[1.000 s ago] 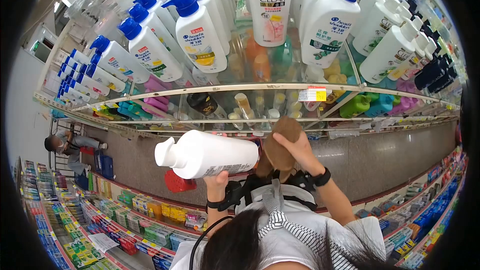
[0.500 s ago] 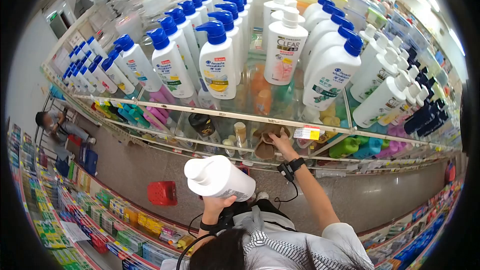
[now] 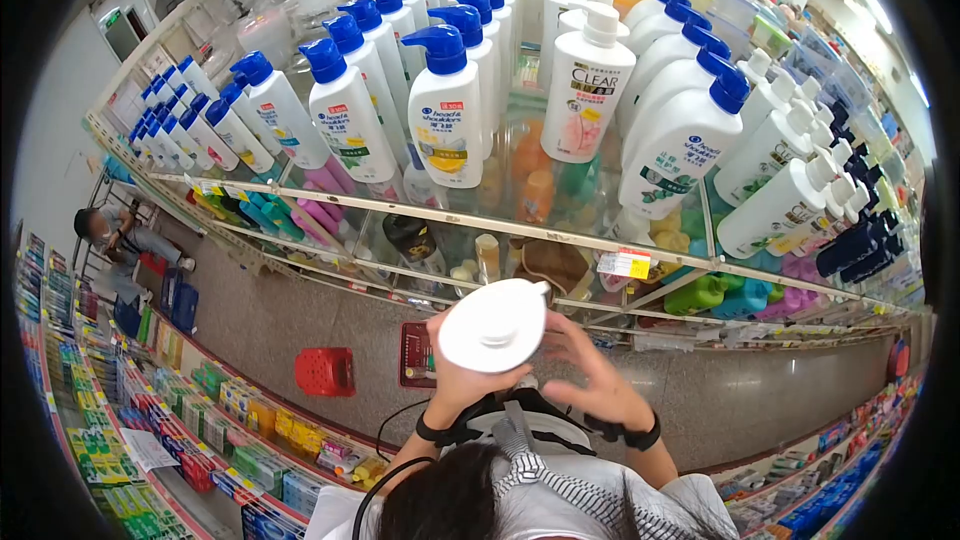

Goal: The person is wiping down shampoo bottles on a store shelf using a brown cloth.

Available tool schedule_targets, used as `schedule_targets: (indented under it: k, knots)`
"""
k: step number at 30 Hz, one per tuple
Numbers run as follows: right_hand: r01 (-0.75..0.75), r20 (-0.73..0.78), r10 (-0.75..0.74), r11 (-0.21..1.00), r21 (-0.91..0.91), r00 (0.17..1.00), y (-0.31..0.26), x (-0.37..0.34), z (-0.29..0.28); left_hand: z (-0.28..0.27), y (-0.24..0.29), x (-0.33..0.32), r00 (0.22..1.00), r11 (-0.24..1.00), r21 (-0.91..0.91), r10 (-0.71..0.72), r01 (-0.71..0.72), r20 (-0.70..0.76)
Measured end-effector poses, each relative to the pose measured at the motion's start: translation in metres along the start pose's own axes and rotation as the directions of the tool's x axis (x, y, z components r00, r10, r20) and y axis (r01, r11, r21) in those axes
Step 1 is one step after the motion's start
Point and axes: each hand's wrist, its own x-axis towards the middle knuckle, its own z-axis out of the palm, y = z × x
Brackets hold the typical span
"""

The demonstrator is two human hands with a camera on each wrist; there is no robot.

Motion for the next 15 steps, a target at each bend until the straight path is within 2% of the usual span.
schedule_targets:
  k: [1,2,4,5,6,8,9,10,12,13,15]
  knots:
    - [0.077,-0.073,-0.091,0.98,-0.182,0.993,-0.012,0.001,0.014,0.006,0.026,0.016,0.997,0.977,-0.207,-0.031,0.045,0.068]
    - [0.135,-0.127,-0.193,0.922,-0.363,0.973,-0.019,0.002,0.024,0.013,0.024,0.019,0.989,0.984,-0.122,0.137,-0.129,0.062]
    - [0.127,-0.056,-0.182,0.845,-0.519,0.982,-0.019,0.006,0.027,0.032,0.018,0.023,0.954,0.908,-0.297,0.298,-0.295,-0.037]
    - [0.121,-0.054,-0.164,0.877,-0.464,0.985,-0.02,0.008,0.024,0.042,0.019,0.025,0.929,0.895,-0.249,0.353,-0.369,-0.109]
    - [0.169,-0.057,-0.232,0.835,-0.524,0.971,-0.023,0.009,0.022,0.044,0.021,0.028,0.931,0.896,-0.251,0.35,-0.366,-0.107]
    - [0.113,-0.226,-0.187,0.946,-0.304,0.956,-0.026,0.01,0.025,0.046,0.027,0.036,0.867,0.87,-0.019,0.489,-0.493,-0.1]
    - [0.11,-0.254,-0.193,0.946,-0.306,0.948,-0.026,0.01,0.024,0.05,0.025,0.041,0.844,0.848,0.001,0.526,-0.529,-0.105]
    - [0.101,-0.262,-0.185,0.948,-0.303,0.947,-0.026,0.009,0.024,0.051,0.026,0.042,0.848,0.852,-0.006,0.521,-0.524,-0.099]
    - [0.158,-0.392,-0.242,0.959,-0.233,0.888,-0.027,0.009,0.022,0.052,0.032,0.046,0.87,0.863,-0.114,0.482,-0.492,-0.103]
    - [0.103,-0.324,-0.241,0.915,-0.391,0.915,-0.021,0.005,0.013,0.051,0.035,0.047,0.884,0.862,-0.195,0.459,-0.468,-0.096]
    - [0.082,-0.378,-0.225,0.929,-0.36,0.898,-0.022,0.007,0.015,0.055,0.03,0.042,0.9,0.871,-0.227,0.422,-0.436,-0.11]
